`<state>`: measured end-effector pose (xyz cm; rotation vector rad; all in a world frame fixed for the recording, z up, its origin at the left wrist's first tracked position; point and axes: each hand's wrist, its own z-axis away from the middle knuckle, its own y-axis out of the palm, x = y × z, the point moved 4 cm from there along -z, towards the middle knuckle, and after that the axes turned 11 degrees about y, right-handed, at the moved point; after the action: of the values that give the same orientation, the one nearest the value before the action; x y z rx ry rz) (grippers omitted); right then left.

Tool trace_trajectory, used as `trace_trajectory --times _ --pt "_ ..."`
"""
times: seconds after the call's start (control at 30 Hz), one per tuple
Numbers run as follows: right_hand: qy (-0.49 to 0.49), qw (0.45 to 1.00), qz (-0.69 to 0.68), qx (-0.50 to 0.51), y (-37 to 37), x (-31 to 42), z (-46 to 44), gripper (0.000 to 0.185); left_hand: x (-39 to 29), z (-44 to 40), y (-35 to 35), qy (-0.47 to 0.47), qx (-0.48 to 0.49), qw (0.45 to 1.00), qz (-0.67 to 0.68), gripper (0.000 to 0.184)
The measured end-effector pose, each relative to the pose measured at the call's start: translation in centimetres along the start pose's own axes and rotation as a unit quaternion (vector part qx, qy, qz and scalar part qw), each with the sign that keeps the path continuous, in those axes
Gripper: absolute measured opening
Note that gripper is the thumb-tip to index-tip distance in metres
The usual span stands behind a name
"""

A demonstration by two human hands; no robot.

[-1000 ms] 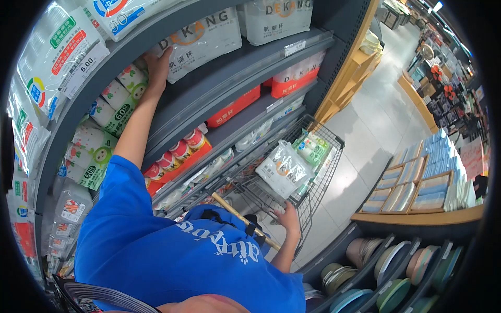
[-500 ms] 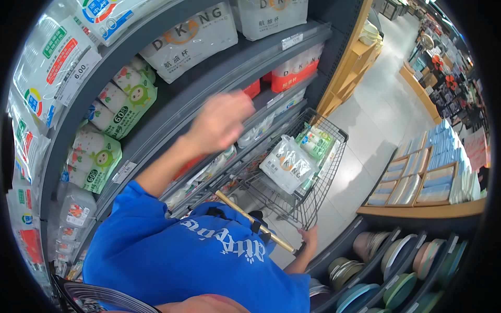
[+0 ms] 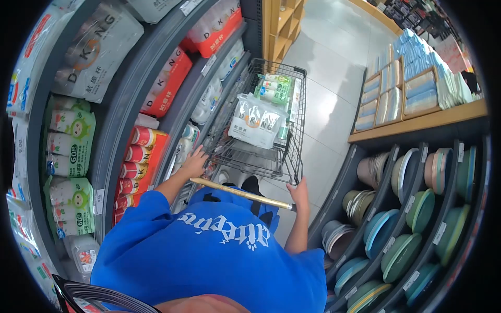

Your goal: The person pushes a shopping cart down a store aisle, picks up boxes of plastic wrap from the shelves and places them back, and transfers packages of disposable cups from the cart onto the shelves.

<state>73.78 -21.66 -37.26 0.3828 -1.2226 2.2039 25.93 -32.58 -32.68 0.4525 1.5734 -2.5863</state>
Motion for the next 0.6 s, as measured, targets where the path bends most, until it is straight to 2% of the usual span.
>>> trace_trajectory --times 0.03,0.1,0.27,0.3,0.4,0.6 --pt "-0.008 1.0 0.0 -0.001 -0.2 -0.2 1.3 0.083 -0.1 -0.2 0.0 -0.009 -0.007 1.0 0.002 0.044" --pt "0.037 0.999 0.014 -0.004 -0.2 -0.9 3.6 0.081 -0.4 -0.6 0.5 -0.03 -0.01 0.999 -0.004 0.033" --pt "0.108 0.994 0.03 -0.013 -0.6 0.4 6.6 0.065 -2.3 -2.0 1.4 -0.12 0.01 0.992 -0.036 0.031" --pt "0.093 0.994 0.033 -0.037 -0.3 0.1 6.5 0.058 -2.4 -2.1 1.5 -0.142 0.014 0.989 -0.034 0.031" --pt "0.109 0.991 0.062 -0.053 0.1 -0.3 5.8 0.055 -1.5 -1.4 1.8 -0.095 -0.028 0.994 -0.054 0.029" --pt "0.13 0.984 0.086 -0.085 0.2 0.5 6.5 0.052 0.9 -2.0 3.6 -0.082 -0.012 0.996 -0.012 0.028"
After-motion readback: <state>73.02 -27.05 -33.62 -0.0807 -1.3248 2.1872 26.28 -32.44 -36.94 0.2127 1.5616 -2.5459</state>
